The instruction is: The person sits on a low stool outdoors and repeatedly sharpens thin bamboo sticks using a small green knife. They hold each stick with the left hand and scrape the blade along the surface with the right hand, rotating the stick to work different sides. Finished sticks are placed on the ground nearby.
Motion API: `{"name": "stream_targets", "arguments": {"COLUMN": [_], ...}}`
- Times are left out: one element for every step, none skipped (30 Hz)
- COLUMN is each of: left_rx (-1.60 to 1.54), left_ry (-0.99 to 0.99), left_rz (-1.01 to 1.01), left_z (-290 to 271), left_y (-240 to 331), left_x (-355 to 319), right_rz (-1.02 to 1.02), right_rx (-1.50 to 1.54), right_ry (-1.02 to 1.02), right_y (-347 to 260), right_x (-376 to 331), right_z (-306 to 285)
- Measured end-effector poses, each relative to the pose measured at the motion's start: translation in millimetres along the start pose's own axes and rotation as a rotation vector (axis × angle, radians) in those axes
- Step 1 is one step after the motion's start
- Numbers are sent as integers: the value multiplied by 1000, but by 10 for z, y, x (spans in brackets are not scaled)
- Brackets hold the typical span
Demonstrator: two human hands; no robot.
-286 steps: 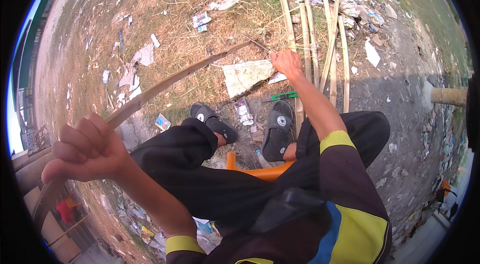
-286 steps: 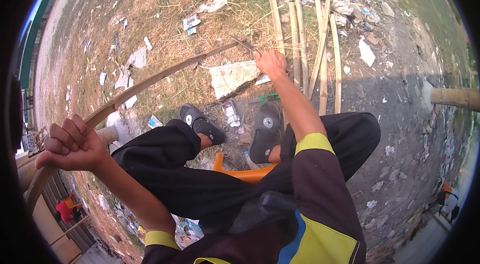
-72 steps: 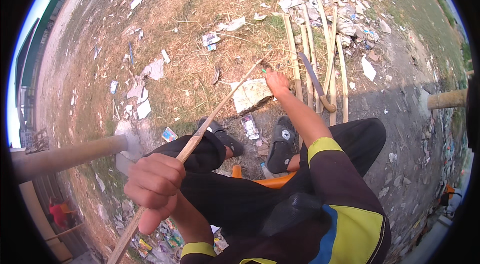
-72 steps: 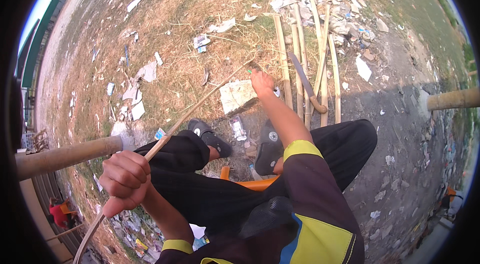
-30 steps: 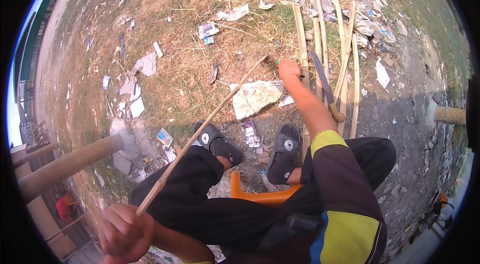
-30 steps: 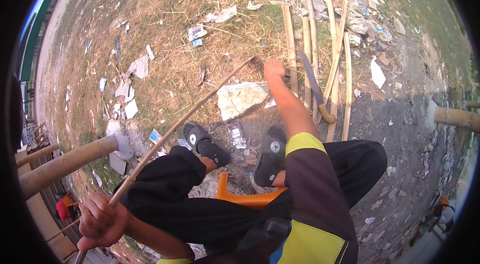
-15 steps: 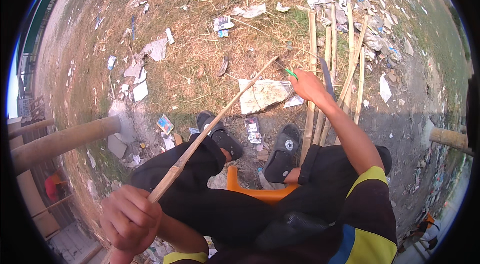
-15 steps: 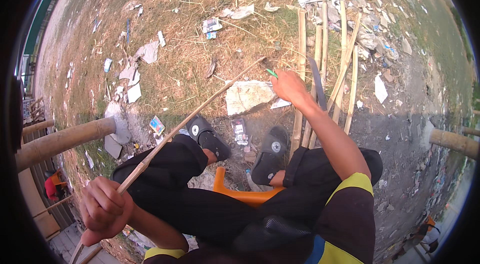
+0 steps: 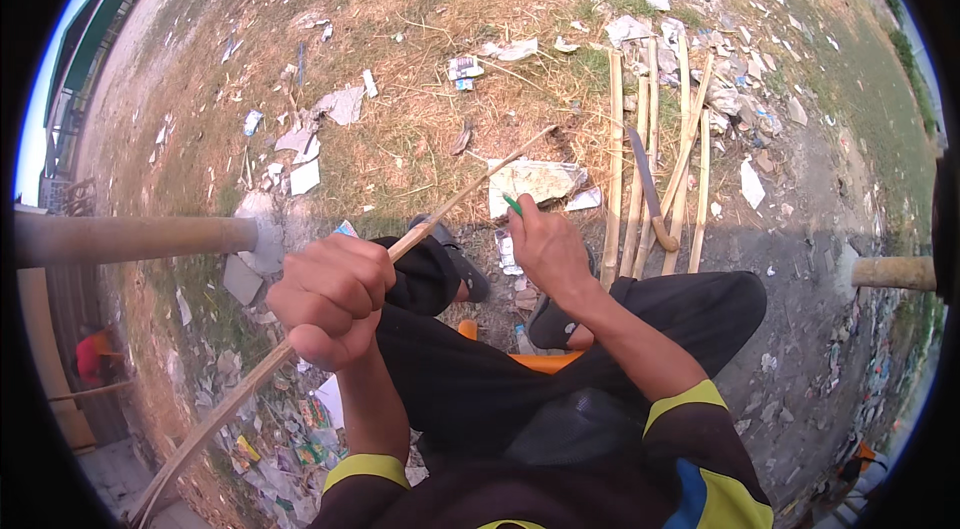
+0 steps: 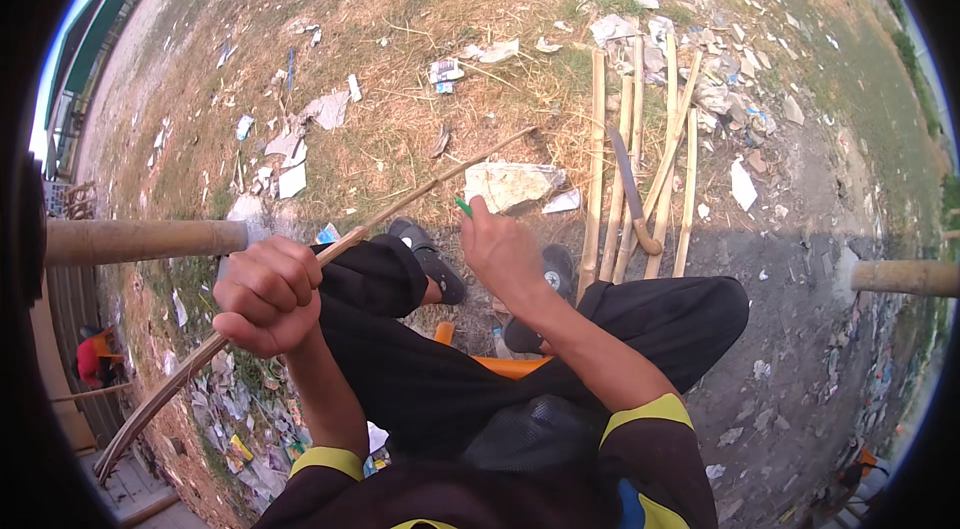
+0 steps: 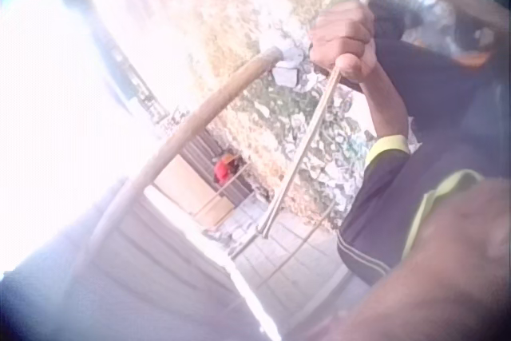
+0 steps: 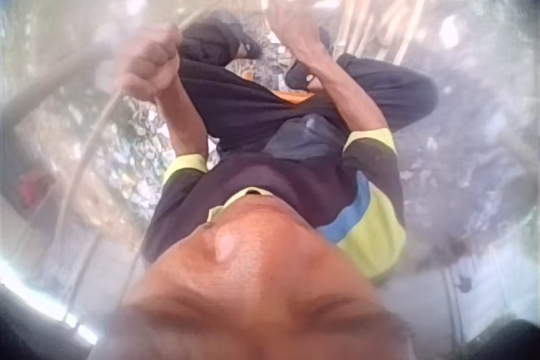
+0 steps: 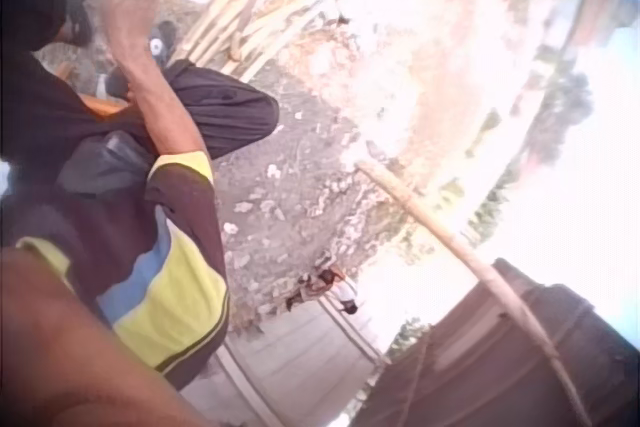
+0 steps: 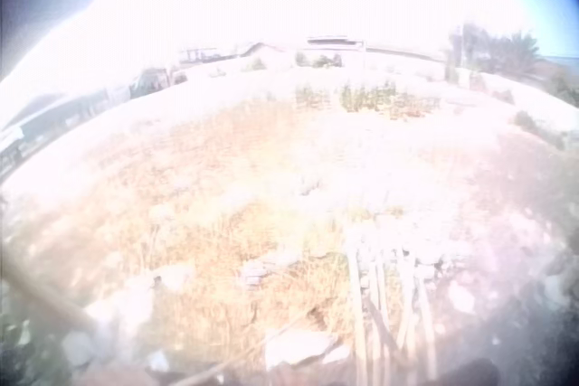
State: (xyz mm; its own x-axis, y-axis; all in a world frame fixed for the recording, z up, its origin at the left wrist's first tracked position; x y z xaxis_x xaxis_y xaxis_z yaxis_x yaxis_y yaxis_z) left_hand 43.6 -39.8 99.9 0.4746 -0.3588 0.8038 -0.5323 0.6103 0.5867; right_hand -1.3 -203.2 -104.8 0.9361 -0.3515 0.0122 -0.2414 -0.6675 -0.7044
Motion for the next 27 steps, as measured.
{"name": "stream_targets", "arguments": {"left_rx": [15,28,37,47,57,81,73,65,57,71,85,98,141,184,227,227,240,253,275,275,276,271,267,264,259,255,250], "left_ry": [22,7,32,58,83,93,119,145,170,240,310,380,445,509,574,612,652,693,733,726,719,715,706,698,694,729,763], "left_rz": [-5,-4,10,18,27,23,4,-15,-34,-48,-62,-76,-94,-112,-129,-126,-144,-162,-181,-175,-168,-159,-163,-167,-167,-177,-188], "left_z": [-45,-4,-1,8,5,4,-24,-59,-81,-136,-157,-177,-174,-165,-179,-193,-226,-263,-312,-300,-270,-240,-228,-218,-222,-279,-361], "left_y": [-8,7,14,16,24,37,19,-2,-16,-18,-19,-28,-18,4,15,7,9,20,27,31,31,38,31,24,24,2,-22], "left_x": [-1,7,16,9,-2,-24,-57,-84,-100,-122,-160,-194,-223,-239,-264,-272,-300,-336,-377,-367,-353,-336,-331,-329,-323,-329,-325], "right_rz": [-79,-162,-245,-289,-214,-140,-54,-41,-28,-23,-86,-148,-203,-186,-162,-136,-110,-122,-135,-147,-167,-189,-211,-160,-114,-64,-75], "right_rx": [62,126,191,225,182,139,89,65,41,27,111,194,275,269,214,156,97,112,133,155,156,152,147,119,87,58,31], "right_ry": [37,70,102,117,100,83,70,53,36,18,47,76,101,117,133,152,171,158,140,122,153,185,217,190,161,137,117], "right_y": [-164,-395,-610,-748,-691,-602,-481,-428,-369,-397,-535,-724,-869,-853,-726,-611,-530,-519,-660,-747,-759,-746,-720,-572,-395,-288,-298], "right_x": [-32,-113,-195,-279,-249,-201,-185,-180,-176,-132,-149,-215,-297,-327,-273,-171,-123,-180,-249,-285,-289,-296,-303,-240,-127,-43,-16], "right_z": [-81,-173,-246,-262,-222,-163,-120,-92,-73,-70,-112,-156,-194,-151,-77,-45,-34,-6,-56,-63,-51,-45,-33,41,105,117,121]}}
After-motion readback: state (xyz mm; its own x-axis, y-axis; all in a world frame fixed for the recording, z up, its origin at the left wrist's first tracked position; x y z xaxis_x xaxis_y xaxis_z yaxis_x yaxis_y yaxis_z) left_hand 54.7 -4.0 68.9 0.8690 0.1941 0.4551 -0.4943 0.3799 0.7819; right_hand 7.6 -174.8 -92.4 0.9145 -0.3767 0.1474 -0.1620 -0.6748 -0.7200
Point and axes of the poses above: each hand's wrist, its own x-axis towards the middle knuckle, its own z-axis out of the palm, y = z × x, the point moved 10 cm from there along x, towards the middle knuckle, and after that the axes turned 7 degrees about x, right-handed, at the moved point
